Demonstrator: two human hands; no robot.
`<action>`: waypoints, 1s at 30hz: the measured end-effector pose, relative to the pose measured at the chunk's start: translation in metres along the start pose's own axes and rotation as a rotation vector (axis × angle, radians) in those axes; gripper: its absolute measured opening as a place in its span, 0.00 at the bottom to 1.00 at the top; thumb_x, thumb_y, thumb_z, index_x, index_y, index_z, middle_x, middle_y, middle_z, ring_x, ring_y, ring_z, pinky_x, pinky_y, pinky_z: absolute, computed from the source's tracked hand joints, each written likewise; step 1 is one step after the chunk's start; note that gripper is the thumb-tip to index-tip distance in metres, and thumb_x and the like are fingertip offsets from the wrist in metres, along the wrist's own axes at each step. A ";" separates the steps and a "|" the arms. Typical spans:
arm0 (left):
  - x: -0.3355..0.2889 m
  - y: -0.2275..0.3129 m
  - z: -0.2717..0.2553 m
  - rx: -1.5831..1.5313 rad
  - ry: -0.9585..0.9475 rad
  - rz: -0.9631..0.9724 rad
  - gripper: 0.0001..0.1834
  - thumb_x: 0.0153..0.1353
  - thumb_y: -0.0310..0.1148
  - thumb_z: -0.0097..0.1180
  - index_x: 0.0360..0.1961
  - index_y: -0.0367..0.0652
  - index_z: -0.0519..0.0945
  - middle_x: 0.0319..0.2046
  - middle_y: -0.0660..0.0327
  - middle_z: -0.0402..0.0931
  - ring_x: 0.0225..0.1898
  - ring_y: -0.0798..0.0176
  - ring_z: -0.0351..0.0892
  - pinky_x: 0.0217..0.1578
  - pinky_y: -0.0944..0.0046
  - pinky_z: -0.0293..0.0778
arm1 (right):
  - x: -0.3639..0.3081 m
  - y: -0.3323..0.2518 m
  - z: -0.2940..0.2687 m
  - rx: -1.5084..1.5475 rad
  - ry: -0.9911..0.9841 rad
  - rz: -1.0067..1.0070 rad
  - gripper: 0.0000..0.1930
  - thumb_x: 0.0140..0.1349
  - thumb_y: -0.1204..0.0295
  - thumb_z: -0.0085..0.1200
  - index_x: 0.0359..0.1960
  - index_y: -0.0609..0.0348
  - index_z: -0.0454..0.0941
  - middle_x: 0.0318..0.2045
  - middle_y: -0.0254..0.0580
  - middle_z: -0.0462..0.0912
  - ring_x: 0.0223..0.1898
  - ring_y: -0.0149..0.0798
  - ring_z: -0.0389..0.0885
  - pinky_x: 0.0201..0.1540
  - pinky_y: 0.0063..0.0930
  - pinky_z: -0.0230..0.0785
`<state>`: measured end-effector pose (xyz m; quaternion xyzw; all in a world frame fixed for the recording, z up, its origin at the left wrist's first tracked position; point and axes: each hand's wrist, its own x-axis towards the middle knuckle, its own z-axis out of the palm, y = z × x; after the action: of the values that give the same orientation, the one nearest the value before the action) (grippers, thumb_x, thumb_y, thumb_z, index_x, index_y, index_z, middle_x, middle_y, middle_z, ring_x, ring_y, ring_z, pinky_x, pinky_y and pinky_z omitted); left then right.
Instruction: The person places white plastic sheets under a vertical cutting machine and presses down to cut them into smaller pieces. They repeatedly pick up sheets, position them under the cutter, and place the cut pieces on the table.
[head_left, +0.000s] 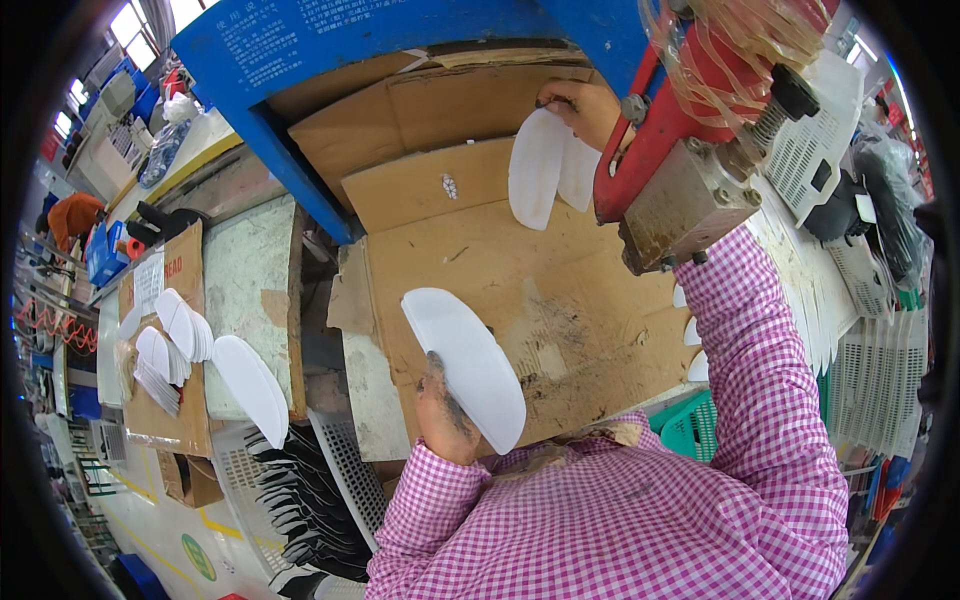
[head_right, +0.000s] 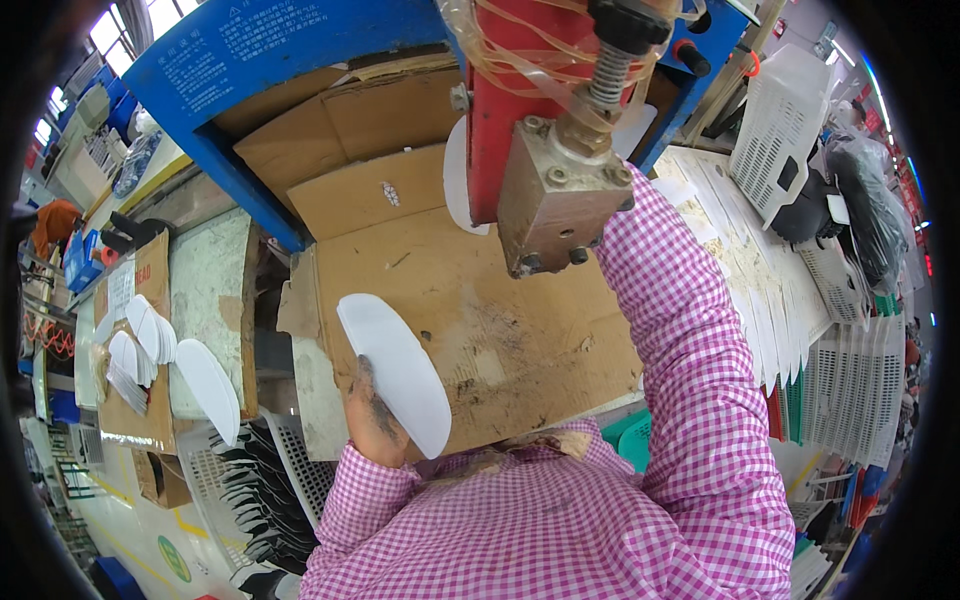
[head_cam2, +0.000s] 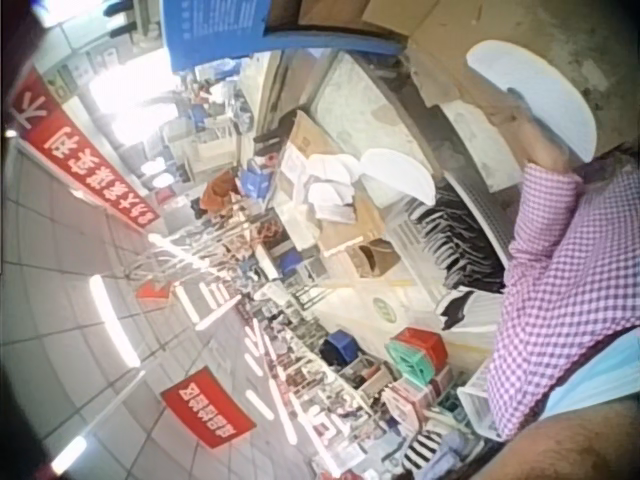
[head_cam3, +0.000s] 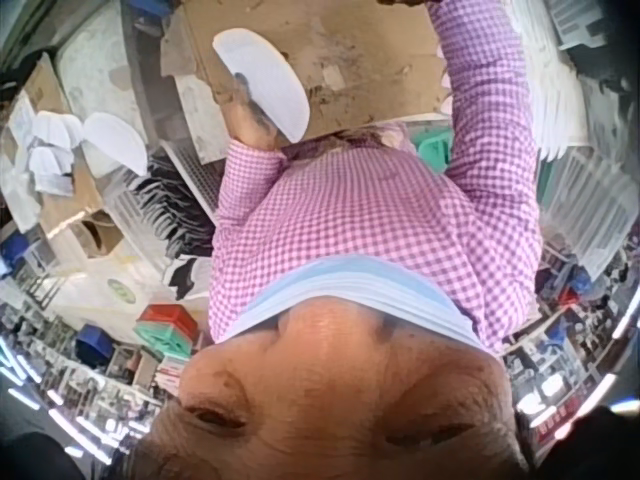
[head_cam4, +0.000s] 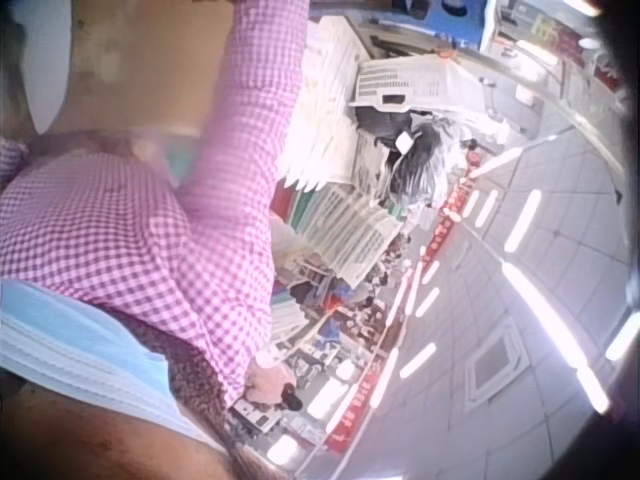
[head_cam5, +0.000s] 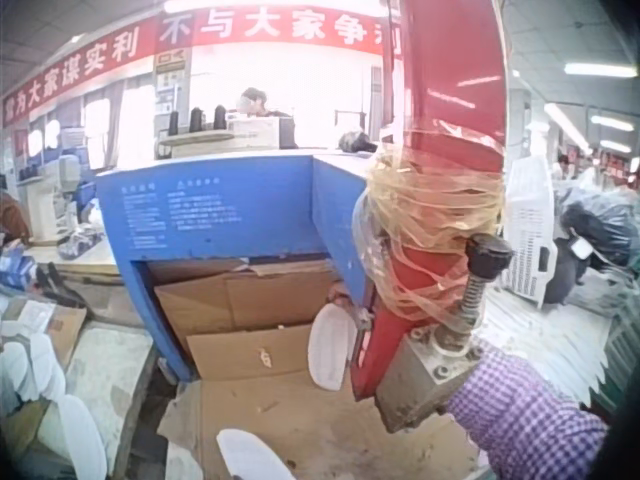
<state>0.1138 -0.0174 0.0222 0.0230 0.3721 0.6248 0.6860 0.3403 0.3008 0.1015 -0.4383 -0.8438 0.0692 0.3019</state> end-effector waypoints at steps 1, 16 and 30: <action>0.000 0.000 0.001 0.005 0.020 -0.004 0.26 0.66 0.45 0.45 0.57 0.36 0.63 0.50 0.51 0.71 0.49 0.52 0.74 0.48 0.52 0.73 | 0.000 -0.003 0.000 -0.057 0.031 -0.040 0.08 0.59 0.74 0.51 0.40 0.58 0.77 0.29 0.45 0.81 0.27 0.44 0.79 0.33 0.34 0.71; -0.026 -0.002 0.036 0.031 -0.201 -0.112 0.22 0.68 0.40 0.41 0.55 0.33 0.65 0.49 0.49 0.72 0.47 0.54 0.76 0.44 0.55 0.77 | -0.032 -0.022 0.031 -0.426 0.200 -0.076 0.14 0.56 0.73 0.56 0.44 0.55 0.77 0.44 0.48 0.76 0.41 0.48 0.77 0.41 0.35 0.71; -0.034 -0.021 0.077 0.266 -0.193 -0.203 0.20 0.66 0.38 0.47 0.52 0.32 0.68 0.45 0.52 0.74 0.43 0.59 0.77 0.42 0.60 0.78 | -0.182 -0.016 -0.068 0.104 0.249 0.157 0.10 0.59 0.80 0.52 0.42 0.63 0.75 0.46 0.41 0.77 0.38 0.28 0.76 0.29 0.20 0.66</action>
<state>0.1747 -0.0185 0.0843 0.1357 0.3843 0.4924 0.7690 0.4465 0.1388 0.0816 -0.4920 -0.7583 0.0812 0.4200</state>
